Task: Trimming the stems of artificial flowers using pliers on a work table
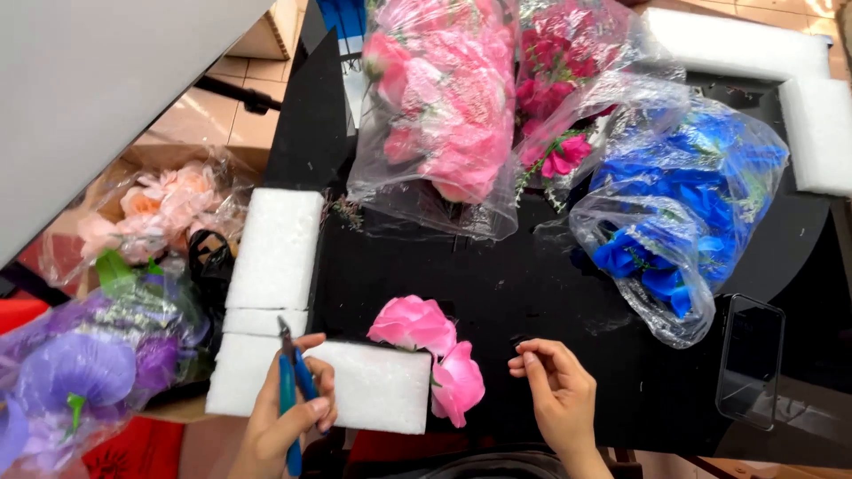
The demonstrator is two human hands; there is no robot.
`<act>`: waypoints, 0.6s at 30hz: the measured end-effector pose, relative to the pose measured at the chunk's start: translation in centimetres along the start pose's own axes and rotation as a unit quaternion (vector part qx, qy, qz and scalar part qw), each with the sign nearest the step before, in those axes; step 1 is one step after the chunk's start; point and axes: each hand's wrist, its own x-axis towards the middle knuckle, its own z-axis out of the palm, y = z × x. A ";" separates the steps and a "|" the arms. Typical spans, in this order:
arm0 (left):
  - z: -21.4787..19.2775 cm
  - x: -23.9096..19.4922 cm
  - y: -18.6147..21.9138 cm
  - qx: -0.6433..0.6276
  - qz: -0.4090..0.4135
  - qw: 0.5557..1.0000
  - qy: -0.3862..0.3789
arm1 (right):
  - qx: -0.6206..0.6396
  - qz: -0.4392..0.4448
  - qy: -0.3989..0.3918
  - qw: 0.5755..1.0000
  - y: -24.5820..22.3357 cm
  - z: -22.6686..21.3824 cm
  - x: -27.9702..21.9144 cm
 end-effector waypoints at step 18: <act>1.0 -0.8 0.6 0.128 -0.015 0.991 -0.023 | 0.001 -0.057 -0.014 0.998 -0.5 0.3 -0.3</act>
